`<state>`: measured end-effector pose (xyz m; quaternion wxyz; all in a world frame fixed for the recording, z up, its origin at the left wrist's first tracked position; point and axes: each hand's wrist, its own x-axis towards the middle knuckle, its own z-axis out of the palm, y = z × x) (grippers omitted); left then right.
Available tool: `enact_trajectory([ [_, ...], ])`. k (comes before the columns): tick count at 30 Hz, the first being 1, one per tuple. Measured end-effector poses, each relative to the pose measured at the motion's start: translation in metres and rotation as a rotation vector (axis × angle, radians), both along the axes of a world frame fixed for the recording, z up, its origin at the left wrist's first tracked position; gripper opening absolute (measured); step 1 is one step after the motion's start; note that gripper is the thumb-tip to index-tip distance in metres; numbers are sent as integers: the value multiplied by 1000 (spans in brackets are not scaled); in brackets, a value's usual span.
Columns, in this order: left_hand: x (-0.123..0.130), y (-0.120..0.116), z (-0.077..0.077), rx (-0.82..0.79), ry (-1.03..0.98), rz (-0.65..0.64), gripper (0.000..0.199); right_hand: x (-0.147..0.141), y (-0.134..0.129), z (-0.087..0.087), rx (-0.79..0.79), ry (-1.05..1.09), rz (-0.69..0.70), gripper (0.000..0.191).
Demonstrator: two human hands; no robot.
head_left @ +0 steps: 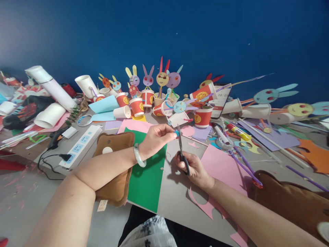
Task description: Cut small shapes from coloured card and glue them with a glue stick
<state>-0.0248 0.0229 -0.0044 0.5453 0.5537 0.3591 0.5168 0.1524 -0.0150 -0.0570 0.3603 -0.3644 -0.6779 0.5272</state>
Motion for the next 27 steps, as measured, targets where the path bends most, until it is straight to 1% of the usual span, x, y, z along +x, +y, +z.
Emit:
enact_trajectory([
  [6, 0, 1, -1, 10, -4, -3, 19, 0, 1, 0, 26, -7, -2, 54],
  [17, 0, -1, 1, 29, -19, 14, 18, 0, 0, 1, 44, -21, -10, 55],
  [27, 0, 1, 0, 1, -46, 26, 18, 1, 1, -1, 7, -12, 13, 53],
])
